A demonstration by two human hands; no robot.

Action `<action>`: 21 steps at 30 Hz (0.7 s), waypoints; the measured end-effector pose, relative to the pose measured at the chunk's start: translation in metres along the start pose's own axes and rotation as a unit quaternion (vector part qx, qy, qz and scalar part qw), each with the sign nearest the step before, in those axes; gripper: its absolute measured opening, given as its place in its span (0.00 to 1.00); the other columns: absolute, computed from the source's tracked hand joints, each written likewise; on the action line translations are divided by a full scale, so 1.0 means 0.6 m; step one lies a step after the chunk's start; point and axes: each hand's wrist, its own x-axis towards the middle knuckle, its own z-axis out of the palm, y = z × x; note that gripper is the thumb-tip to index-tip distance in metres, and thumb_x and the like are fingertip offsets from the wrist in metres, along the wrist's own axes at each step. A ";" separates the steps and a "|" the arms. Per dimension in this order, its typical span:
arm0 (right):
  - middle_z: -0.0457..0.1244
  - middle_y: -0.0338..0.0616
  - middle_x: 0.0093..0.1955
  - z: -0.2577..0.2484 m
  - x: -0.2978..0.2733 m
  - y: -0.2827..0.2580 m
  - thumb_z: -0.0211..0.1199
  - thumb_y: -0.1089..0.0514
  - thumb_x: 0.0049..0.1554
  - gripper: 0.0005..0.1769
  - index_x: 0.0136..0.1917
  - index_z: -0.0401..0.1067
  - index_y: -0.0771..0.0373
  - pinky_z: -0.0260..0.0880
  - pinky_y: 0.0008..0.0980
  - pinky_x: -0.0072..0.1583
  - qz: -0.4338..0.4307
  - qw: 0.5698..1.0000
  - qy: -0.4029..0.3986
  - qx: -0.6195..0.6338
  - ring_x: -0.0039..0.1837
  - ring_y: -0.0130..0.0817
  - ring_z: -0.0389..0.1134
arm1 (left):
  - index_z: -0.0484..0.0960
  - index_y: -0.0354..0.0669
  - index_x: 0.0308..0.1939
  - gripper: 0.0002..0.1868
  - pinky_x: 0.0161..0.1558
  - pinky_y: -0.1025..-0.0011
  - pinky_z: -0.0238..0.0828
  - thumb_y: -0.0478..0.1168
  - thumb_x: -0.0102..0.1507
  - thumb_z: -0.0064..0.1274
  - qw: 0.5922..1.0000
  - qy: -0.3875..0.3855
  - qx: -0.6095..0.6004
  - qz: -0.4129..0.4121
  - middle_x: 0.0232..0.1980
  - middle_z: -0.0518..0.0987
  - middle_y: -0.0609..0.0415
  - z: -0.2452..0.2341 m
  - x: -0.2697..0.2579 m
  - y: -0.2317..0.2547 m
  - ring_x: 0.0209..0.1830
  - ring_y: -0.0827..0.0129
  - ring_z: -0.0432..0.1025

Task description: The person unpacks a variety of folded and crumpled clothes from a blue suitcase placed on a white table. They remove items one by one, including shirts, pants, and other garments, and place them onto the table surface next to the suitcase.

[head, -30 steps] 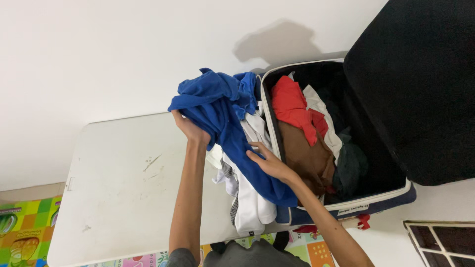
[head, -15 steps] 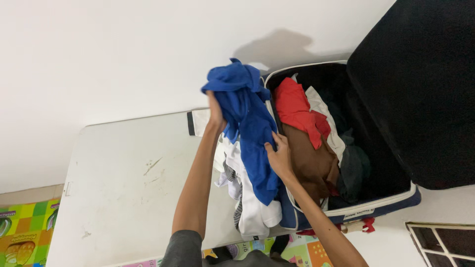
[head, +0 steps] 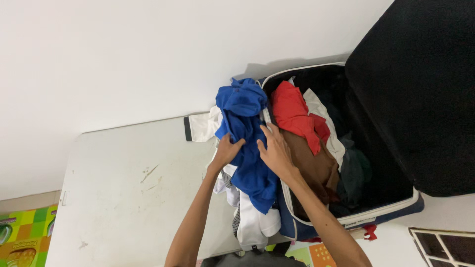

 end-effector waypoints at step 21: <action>0.38 0.68 0.83 0.239 0.159 0.228 0.62 0.64 0.49 0.57 0.83 0.33 0.60 0.50 0.60 0.75 0.041 0.989 -0.094 -0.109 0.80 0.70 0.43 | 0.49 0.48 0.81 0.49 0.76 0.46 0.34 0.45 0.58 0.55 0.992 0.008 0.077 0.099 0.82 0.46 0.34 0.075 0.097 -0.059 0.80 0.41 0.46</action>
